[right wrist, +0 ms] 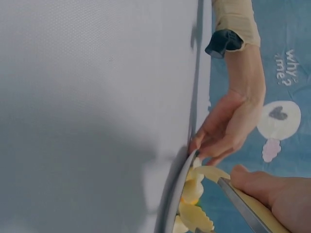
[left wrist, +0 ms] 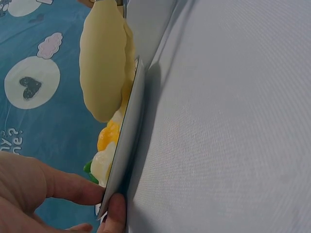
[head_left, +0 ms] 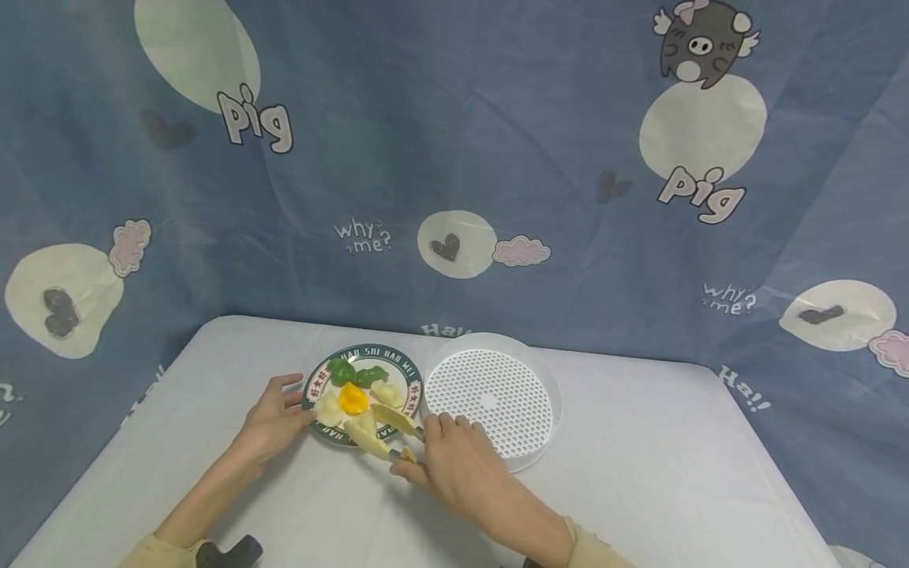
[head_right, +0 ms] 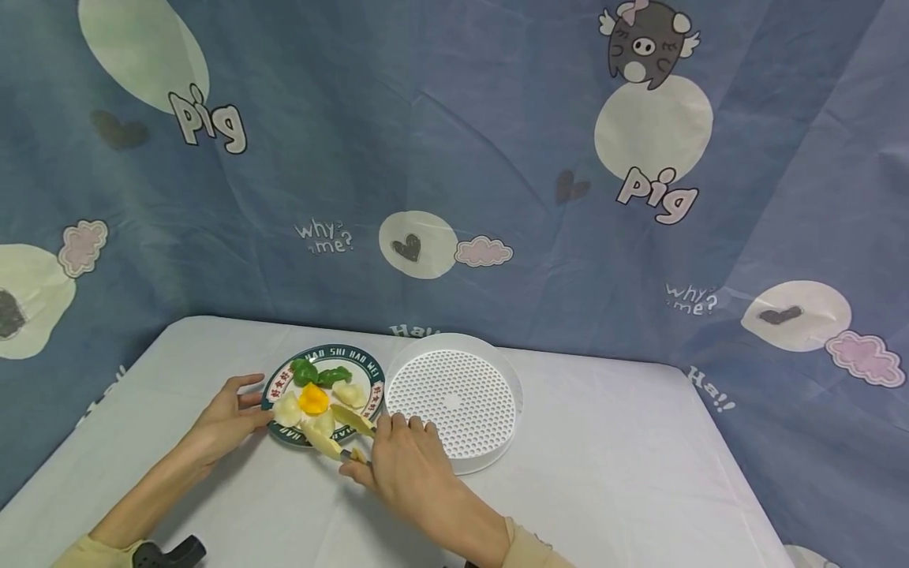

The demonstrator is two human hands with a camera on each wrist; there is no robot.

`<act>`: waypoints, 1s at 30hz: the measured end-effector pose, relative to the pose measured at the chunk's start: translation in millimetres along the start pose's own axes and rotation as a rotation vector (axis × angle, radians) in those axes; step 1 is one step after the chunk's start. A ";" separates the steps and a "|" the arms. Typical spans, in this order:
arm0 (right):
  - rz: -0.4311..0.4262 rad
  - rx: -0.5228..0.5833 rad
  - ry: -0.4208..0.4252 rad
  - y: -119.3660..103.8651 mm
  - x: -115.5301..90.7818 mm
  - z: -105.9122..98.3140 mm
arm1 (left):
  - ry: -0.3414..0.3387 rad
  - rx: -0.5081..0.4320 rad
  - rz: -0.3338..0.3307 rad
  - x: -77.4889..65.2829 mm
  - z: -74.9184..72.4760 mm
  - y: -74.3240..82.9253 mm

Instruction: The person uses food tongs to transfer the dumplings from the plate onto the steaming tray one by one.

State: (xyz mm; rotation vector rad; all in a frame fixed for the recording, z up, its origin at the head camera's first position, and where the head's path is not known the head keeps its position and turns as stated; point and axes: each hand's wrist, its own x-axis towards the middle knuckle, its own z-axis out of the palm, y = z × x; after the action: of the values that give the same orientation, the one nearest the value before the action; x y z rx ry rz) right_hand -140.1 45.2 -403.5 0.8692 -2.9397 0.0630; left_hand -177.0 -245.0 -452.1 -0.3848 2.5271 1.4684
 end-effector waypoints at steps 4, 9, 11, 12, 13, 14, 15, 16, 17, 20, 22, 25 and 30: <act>0.008 0.006 0.014 3.5 -0.8 -3.9 | -0.002 -0.002 0.007 -0.5 -0.7 0.7; 0.002 0.013 0.029 8.1 -3.1 -10.1 | 0.005 0.004 0.007 -0.4 -1.0 0.7; 0.007 0.020 0.032 10.4 -4.3 -13.6 | 0.007 0.005 0.008 -0.1 -0.8 0.3; 0.011 0.024 0.031 11.7 -4.9 -15.4 | 0.007 0.005 0.009 0.0 -0.7 0.2; 0.015 0.029 0.031 13.1 -5.6 -17.7 | 0.007 0.005 0.009 0.1 -0.7 0.1; 0.018 0.031 0.034 14.8 -6.0 -19.6 | 0.007 0.006 0.009 0.2 -0.6 0.0; 0.024 0.036 0.038 16.6 -6.4 -21.7 | 0.008 0.006 0.008 0.2 -0.7 0.0; 0.028 0.037 0.046 18.7 -6.8 -23.6 | 0.008 0.007 0.006 0.3 -0.5 0.2; 0.032 0.037 0.056 21.1 -7.1 -25.3 | 0.009 0.008 0.004 0.5 -0.3 0.4; 0.043 0.043 0.095 28.3 -8.1 -30.6 | 0.011 0.012 -0.001 0.6 -0.2 0.7; 0.047 0.045 0.120 33.2 -8.6 -33.7 | 0.014 0.015 -0.002 0.6 -0.3 0.6; 0.054 0.055 0.144 40.9 -9.7 -37.0 | 0.018 0.021 -0.001 0.8 -0.2 0.4; 0.093 0.057 0.145 54.0 -11.8 -40.7 | 0.021 0.024 0.001 2.0 1.3 0.0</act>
State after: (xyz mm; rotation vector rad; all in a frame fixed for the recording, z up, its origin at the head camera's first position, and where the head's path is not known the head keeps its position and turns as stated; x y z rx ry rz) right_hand -157.2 99.4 -364.9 0.7014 -2.8529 0.2072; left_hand -178.8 -244.1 -453.3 -0.3972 2.5593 1.4405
